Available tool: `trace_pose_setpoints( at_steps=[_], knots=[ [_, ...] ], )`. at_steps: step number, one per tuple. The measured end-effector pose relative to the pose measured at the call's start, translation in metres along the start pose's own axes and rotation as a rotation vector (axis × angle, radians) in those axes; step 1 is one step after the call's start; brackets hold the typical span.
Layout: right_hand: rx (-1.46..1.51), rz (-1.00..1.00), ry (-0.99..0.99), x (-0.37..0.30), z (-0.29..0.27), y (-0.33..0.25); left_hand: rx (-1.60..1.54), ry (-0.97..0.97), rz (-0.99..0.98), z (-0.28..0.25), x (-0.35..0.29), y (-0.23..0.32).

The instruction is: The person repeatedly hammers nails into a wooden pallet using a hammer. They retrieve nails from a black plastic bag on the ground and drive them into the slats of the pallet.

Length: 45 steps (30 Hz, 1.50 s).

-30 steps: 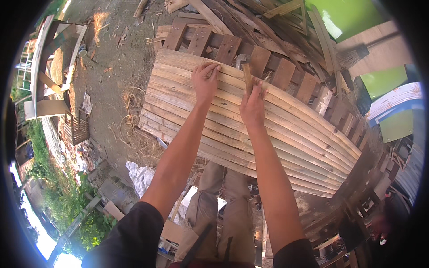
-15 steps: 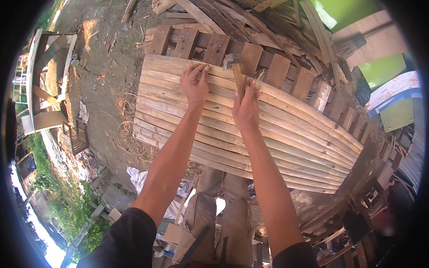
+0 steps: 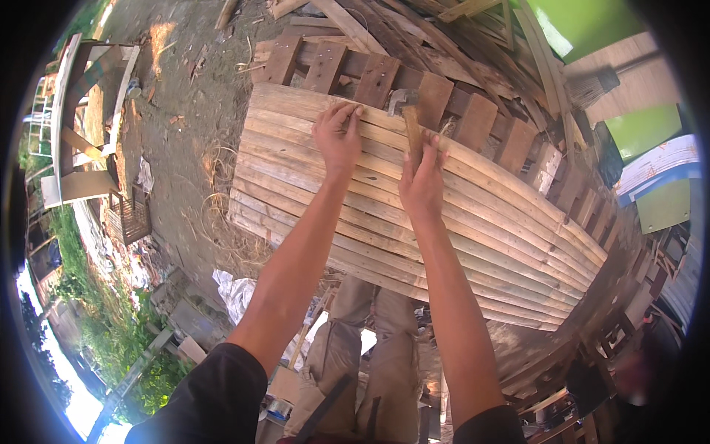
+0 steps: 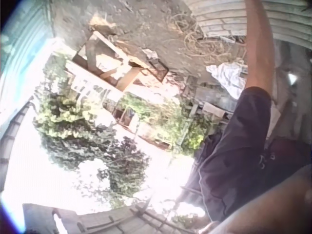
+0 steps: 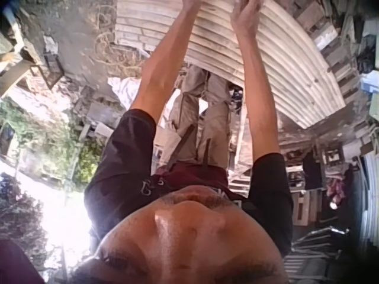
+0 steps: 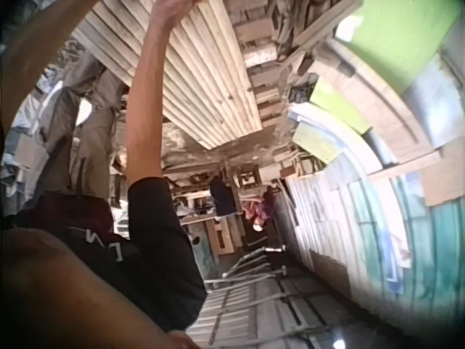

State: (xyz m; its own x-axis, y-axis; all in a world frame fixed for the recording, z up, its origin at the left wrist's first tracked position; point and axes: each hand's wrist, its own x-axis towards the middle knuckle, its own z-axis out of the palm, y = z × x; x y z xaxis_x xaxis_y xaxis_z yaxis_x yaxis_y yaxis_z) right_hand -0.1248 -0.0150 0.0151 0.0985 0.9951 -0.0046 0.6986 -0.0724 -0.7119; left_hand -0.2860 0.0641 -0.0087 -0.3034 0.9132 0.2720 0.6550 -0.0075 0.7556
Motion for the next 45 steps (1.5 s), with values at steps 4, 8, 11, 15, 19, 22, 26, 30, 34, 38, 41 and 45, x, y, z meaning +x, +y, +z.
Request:
trace_pose_setpoints(
  at_steps=[4, 8, 11, 15, 19, 22, 26, 30, 34, 38, 41, 45],
  knots=[
    [0.01, 0.128, -0.051, 0.004, -0.013, -0.024, 0.012, -0.019, 0.023, -0.003, 0.0, 0.004],
    [0.095, 0.15, 0.012, -0.001, -0.012, -0.052, 0.013, -0.03, 0.004, -0.004, 0.0, 0.006],
    [0.17, 0.174, -0.141, 0.001, -0.028, -0.078, -0.015, -0.013, 0.009, -0.007, 0.0, 0.003],
    [0.134, 0.174, -0.282, -0.004, -0.033, -0.085, -0.034, -0.02, 0.063, -0.006, -0.001, 0.0],
    [0.15, 0.149, -0.317, -0.007, -0.037, -0.087, 0.0, -0.031, 0.052, -0.005, -0.002, -0.004],
    [0.113, 0.124, -0.327, -0.004, -0.036, -0.087, -0.005, -0.029, 0.037, -0.005, -0.002, -0.002],
    [0.113, 0.108, -0.315, 0.004, -0.036, -0.096, -0.01, -0.021, 0.061, -0.005, -0.002, -0.001],
    [0.021, 0.094, -0.301, 0.007, -0.029, -0.088, -0.009, -0.011, 0.056, -0.005, -0.002, -0.002],
    [0.09, 0.052, -0.242, 0.007, -0.032, -0.095, -0.004, -0.012, 0.058, -0.005, -0.002, 0.0],
    [0.051, 0.083, -0.333, 0.007, -0.032, -0.084, 0.008, -0.015, 0.053, -0.007, -0.002, 0.0],
    [0.095, 0.045, -0.279, 0.003, -0.033, -0.083, -0.014, -0.006, 0.063, -0.007, -0.004, 0.0],
    [0.004, 0.098, -0.378, 0.004, -0.032, -0.076, 0.0, -0.04, 0.038, -0.008, -0.003, 0.001]
  ],
)
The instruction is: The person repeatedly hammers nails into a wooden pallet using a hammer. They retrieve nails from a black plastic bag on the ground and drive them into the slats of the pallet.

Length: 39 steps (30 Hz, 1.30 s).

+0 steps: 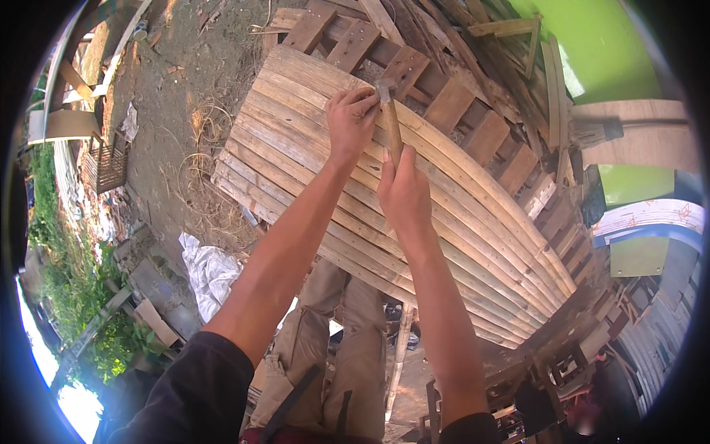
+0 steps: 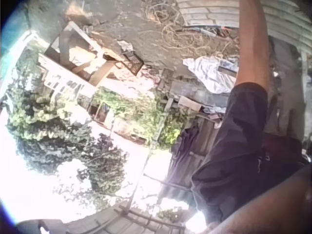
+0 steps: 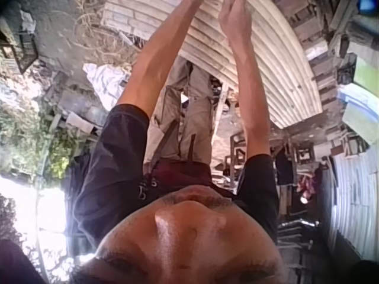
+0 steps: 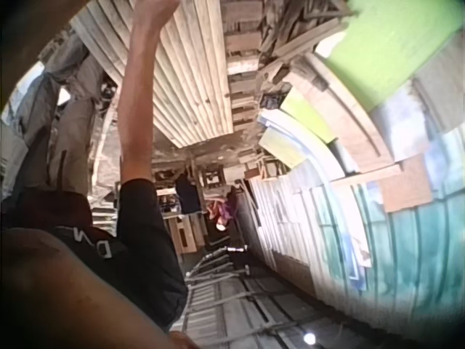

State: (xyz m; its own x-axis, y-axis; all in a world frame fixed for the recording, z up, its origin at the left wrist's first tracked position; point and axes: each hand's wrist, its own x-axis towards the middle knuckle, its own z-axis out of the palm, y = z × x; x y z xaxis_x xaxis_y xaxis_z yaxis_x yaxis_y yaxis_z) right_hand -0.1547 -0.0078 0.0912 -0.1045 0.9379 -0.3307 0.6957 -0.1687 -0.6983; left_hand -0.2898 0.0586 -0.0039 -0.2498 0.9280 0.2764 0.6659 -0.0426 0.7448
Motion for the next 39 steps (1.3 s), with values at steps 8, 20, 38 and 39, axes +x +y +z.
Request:
trace_pose_setpoints(
  at_steps=[8, 20, 38, 39],
  knots=[
    [0.082, 0.016, 0.086, 0.0, -0.01, -0.01, -0.003, -0.012, 0.0, -0.001, 0.001, -0.004],
    [0.27, 0.046, 0.09, -0.026, -0.012, -0.011, 0.548, -0.354, 0.01, -0.033, -0.033, 0.004],
    [0.327, -0.067, 0.059, -0.02, -0.008, -0.007, 0.459, -0.384, -0.073, -0.036, -0.026, 0.01],
    [0.223, 0.03, 0.012, -0.013, -0.004, -0.006, 0.455, -0.389, -0.077, -0.037, -0.026, 0.011]
  ],
)
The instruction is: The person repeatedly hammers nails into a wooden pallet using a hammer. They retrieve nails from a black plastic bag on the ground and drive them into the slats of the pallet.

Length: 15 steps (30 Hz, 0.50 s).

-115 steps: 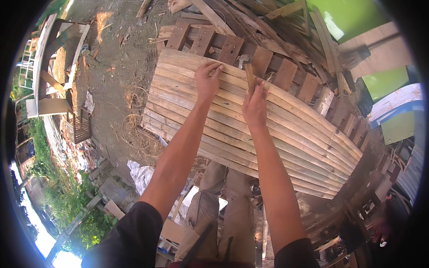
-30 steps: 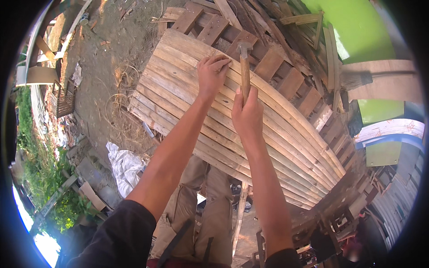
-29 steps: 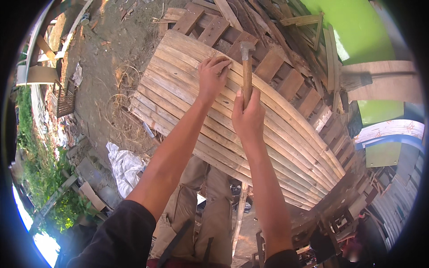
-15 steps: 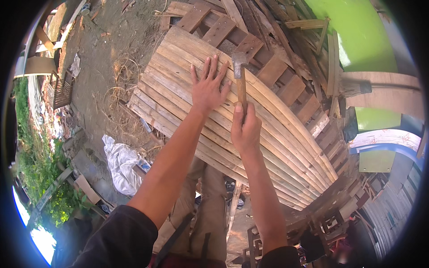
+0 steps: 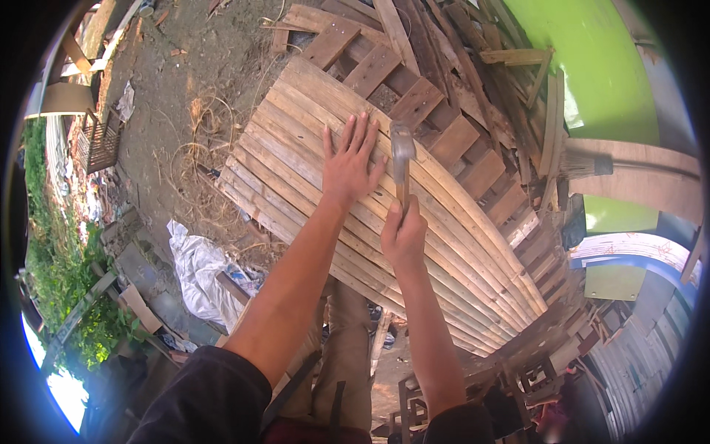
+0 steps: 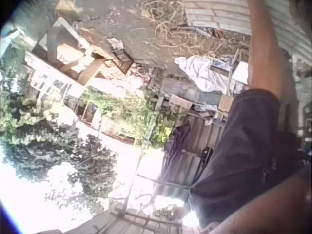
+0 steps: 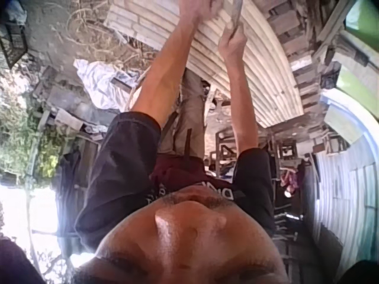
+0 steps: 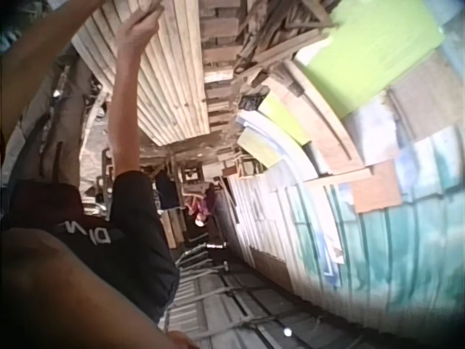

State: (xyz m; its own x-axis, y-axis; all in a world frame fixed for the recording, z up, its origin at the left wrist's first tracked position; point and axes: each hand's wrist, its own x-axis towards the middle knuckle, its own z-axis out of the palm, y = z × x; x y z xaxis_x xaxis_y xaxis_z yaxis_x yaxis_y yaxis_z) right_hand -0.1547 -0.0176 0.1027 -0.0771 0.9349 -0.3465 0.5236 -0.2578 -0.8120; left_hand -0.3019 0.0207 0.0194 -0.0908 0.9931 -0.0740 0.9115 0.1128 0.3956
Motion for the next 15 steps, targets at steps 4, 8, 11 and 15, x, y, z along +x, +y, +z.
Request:
trace_pose_setpoints(
  at_steps=[4, 8, 11, 15],
  knots=[
    [0.066, 0.048, 0.034, -0.008, -0.002, -0.005, -0.012, -0.011, -0.017, -0.001, -0.002, -0.002],
    [0.207, -0.264, 0.121, -0.009, 0.003, 0.009, -0.018, 0.013, 0.0, -0.001, 0.003, -0.001],
    [0.045, -0.037, 0.085, 0.003, 0.005, 0.015, -0.025, 0.0, -0.005, -0.002, 0.0, -0.003],
    [0.235, 0.066, 0.083, -0.003, -0.008, -0.003, -0.016, 0.015, -0.006, 0.004, -0.001, -0.004]
  ],
)
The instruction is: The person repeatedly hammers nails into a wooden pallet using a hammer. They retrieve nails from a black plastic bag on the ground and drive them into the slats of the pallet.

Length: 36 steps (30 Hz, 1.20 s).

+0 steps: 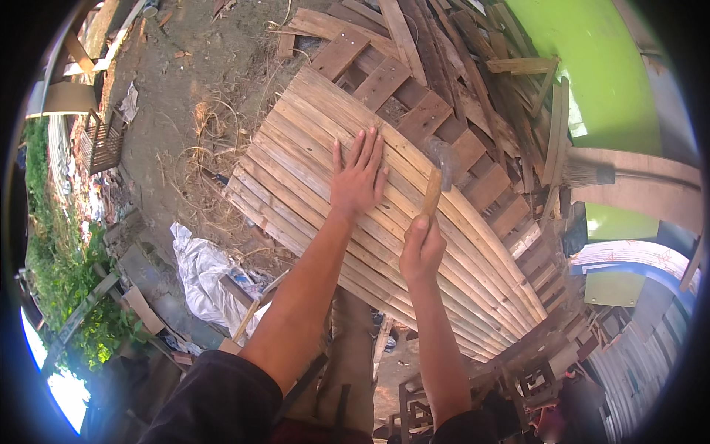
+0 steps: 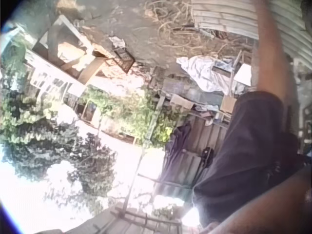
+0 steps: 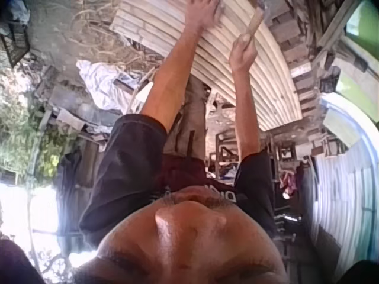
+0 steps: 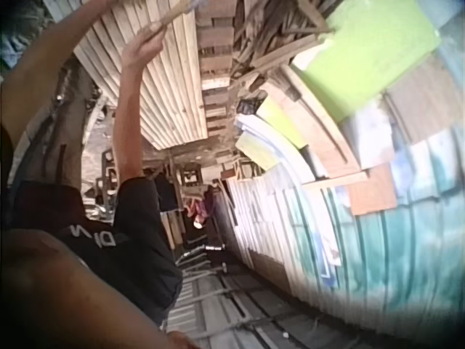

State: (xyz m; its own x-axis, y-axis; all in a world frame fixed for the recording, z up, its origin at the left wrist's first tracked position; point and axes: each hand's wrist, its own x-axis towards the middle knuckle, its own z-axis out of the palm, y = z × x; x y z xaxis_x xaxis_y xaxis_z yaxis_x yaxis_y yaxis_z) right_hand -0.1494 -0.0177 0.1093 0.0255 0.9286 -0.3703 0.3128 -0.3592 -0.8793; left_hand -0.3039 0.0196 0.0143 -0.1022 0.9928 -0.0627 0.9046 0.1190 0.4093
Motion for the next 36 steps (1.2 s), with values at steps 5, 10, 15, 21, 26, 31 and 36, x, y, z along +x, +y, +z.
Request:
trace_pose_setpoints(
  at_steps=[5, 10, 15, 21, 26, 31, 36],
  knots=[
    [-0.163, -0.181, -0.033, 0.005, 0.004, 0.037, 0.05, -0.034, 0.0, -0.002, 0.001, 0.006],
    [0.256, 0.112, 0.058, 0.003, -0.017, 0.025, 0.044, -0.037, -0.005, 0.005, -0.005, -0.006],
    [-0.178, -0.131, -0.036, 0.003, 0.006, 0.044, 0.05, -0.049, -0.002, 0.0, -0.004, -0.001],
    [0.24, -0.174, 0.02, -0.01, 0.015, 0.012, 0.024, -0.046, -0.001, 0.002, -0.003, -0.004],
    [-0.333, 0.179, -0.113, 0.011, 0.018, 0.01, 0.026, -0.068, -0.012, 0.001, 0.001, -0.005],
    [-0.324, 0.023, -0.001, 0.006, 0.022, 0.032, -0.037, -0.045, 0.018, 0.0, -0.001, -0.002],
    [-0.245, -0.043, 0.028, -0.001, 0.02, 0.02, -0.061, -0.015, 0.036, 0.001, -0.008, -0.003]
  ],
)
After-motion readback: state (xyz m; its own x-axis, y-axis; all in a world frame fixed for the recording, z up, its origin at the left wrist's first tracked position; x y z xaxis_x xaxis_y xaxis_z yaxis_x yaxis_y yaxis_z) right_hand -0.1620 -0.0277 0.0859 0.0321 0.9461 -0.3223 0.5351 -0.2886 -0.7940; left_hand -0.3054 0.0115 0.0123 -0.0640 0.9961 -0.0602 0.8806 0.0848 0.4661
